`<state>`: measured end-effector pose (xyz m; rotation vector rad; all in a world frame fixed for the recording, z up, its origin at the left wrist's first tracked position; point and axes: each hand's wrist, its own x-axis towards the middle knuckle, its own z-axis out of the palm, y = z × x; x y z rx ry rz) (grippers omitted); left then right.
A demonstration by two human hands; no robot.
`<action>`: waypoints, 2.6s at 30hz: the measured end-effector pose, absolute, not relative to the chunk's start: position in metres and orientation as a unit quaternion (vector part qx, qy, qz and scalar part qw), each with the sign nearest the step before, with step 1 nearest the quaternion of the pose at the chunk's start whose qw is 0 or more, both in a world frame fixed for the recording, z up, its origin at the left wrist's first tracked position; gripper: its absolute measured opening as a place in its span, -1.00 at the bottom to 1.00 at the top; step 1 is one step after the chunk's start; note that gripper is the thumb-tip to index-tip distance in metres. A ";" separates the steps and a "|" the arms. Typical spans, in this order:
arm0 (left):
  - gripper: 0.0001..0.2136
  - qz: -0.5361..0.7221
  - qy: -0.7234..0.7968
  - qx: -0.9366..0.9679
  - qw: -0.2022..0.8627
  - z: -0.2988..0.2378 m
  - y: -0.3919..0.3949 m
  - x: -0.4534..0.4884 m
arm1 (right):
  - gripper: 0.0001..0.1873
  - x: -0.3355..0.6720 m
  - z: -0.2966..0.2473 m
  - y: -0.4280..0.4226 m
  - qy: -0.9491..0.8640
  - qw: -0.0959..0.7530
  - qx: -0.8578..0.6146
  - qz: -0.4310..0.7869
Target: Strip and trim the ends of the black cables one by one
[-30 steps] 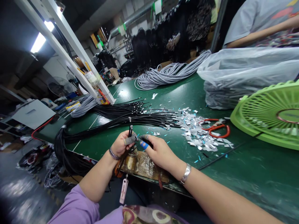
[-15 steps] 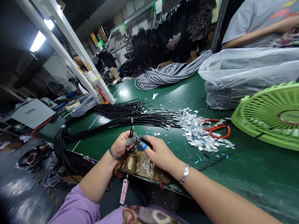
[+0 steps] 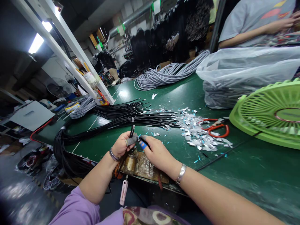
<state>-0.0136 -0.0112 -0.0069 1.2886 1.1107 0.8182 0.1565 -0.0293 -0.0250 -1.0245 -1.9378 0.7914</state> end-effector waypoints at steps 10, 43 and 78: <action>-0.48 0.350 0.481 0.547 0.589 -0.007 -0.011 -0.014 | -0.73 0.158 -0.026 -0.030 -0.756 0.404 -0.398 0.328; -0.53 0.312 0.446 0.588 0.599 -0.006 -0.013 -0.013 | -0.77 0.156 -0.026 -0.025 -0.683 0.398 -0.453 0.412; -0.62 0.325 0.421 0.639 0.556 -0.002 -0.015 -0.010 | -0.82 0.166 -0.021 -0.023 -0.738 0.404 -0.458 0.286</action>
